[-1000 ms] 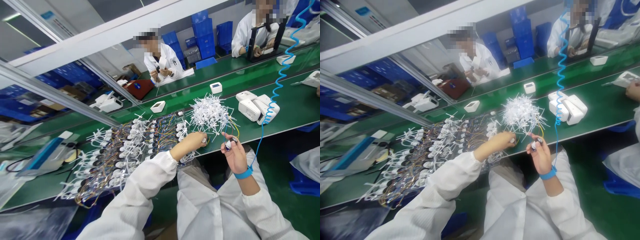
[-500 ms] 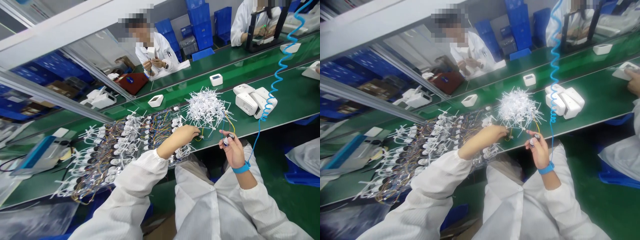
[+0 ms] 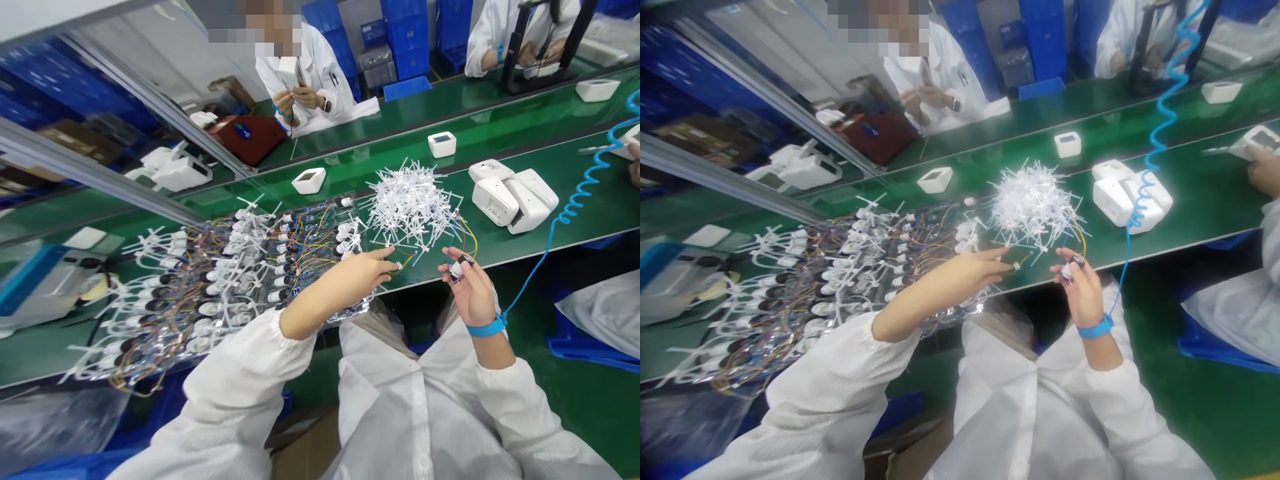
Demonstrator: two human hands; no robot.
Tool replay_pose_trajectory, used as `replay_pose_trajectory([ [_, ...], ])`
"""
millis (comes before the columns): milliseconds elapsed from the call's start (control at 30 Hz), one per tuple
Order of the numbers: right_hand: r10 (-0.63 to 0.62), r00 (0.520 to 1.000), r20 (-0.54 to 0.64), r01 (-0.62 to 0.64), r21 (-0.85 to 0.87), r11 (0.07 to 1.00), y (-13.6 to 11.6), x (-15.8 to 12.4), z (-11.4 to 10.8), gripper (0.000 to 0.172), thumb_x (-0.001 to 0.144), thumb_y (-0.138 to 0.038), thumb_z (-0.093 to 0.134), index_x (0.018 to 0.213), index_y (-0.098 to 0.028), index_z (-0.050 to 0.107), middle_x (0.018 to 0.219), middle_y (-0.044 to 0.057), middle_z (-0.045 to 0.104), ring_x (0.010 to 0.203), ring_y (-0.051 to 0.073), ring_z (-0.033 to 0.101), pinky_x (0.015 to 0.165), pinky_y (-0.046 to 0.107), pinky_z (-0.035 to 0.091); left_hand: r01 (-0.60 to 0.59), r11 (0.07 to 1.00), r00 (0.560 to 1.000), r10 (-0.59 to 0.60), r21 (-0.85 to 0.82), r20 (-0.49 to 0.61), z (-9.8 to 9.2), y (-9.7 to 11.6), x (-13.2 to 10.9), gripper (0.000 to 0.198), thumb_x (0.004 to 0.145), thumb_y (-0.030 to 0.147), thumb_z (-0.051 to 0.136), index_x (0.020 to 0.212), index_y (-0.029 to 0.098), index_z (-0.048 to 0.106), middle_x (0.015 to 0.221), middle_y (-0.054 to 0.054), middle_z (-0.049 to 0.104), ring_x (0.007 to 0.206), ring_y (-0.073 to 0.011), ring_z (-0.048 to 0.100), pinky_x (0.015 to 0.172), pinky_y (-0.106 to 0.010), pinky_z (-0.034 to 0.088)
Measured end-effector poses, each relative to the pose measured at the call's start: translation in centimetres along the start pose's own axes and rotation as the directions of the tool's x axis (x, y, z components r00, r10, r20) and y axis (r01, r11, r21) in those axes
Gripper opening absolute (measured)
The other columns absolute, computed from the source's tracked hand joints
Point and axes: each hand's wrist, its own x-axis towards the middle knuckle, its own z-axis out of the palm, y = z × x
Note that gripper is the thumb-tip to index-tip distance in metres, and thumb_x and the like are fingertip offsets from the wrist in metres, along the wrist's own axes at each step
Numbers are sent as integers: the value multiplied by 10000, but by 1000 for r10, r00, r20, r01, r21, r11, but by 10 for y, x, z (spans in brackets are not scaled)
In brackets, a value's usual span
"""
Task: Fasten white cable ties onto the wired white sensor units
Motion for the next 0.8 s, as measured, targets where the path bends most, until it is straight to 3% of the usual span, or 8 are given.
replay_pose_trajectory([
  [133, -53, 998, 19, 55, -126, 991, -1, -2, -3, 323, 1003, -442, 735, 1277, -280, 793, 1443, 116, 748, 1006, 231, 774, 774, 357, 638, -60, 989, 996, 49, -138, -81, 3, 18, -23, 386, 1116, 286, 575, 1480, 272, 701, 1678, -134, 575, 1277, -308, 767, 1095, -418, 607],
  [233, -119, 984, 131, 161, -385, 909, -6, -9, -6, 363, 1018, -395, 742, 1362, -285, 771, 1364, 112, 789, 1050, 261, 781, 903, 426, 660, -151, 869, 978, 63, -471, -198, 24, 47, -40, 453, 1108, 378, 630, 1552, 290, 620, 1492, -124, 705, 1283, -292, 741, 1119, -444, 609],
  [300, -135, 946, 293, 280, -539, 795, -11, -17, -6, 390, 1007, -325, 759, 1397, -307, 768, 1377, 95, 790, 1186, 293, 767, 1064, 483, 630, -173, 654, 968, -26, -736, -251, 50, 70, -45, 666, 1053, 435, 729, 1662, 322, 486, 1502, -143, 671, 1257, -290, 733, 1069, -454, 646],
  [400, -101, 836, 539, 480, -630, 610, -15, -30, -4, 493, 1026, -208, 684, 1496, -352, 713, 1536, 71, 712, 1427, 311, 664, 1218, 514, 553, -170, 220, 941, -254, -961, -225, 97, 99, -38, 951, 937, 451, 875, 1728, 339, 358, 1633, -202, 508, 1296, -329, 696, 964, -441, 693],
  [500, -59, 740, 670, 618, -642, 454, -16, -38, -2, 648, 1047, -140, 575, 1654, -365, 554, 1647, 78, 622, 1503, 305, 603, 1235, 532, 547, -192, -158, 918, -379, -969, -120, 133, 110, -20, 913, 917, 470, 888, 1681, 340, 404, 1533, -174, 562, 1050, -236, 753, 789, -359, 712],
  [567, -34, 695, 718, 675, -635, 377, -17, -37, -3, 708, 1045, -112, 532, 1706, -360, 475, 1686, 84, 580, 1524, 315, 578, 1245, 562, 534, -220, -292, 899, -430, -931, -78, 144, 109, -5, 754, 919, 477, 883, 1562, 293, 535, 1353, -119, 663, 934, -192, 755, 752, -329, 707],
  [700, -13, 657, 754, 722, -624, 300, -22, -22, -2, 775, 1027, -55, 434, 1743, -349, 405, 1739, 86, 517, 1586, 324, 516, 1284, 609, 485, -268, -433, 897, -438, -861, -59, 145, 98, 23, 467, 901, 439, 888, 1247, 180, 710, 1126, -78, 757, 972, -218, 798, 915, -361, 688],
  [800, -29, 657, 753, 725, -621, 299, -26, -5, 3, 770, 1022, -35, 377, 1729, -333, 438, 1783, 78, 454, 1629, 306, 472, 1306, 588, 474, -337, -457, 875, -475, -823, -94, 137, 91, 40, 396, 868, 342, 884, 1186, 178, 716, 1085, -49, 761, 886, -172, 791, 896, -325, 670],
])
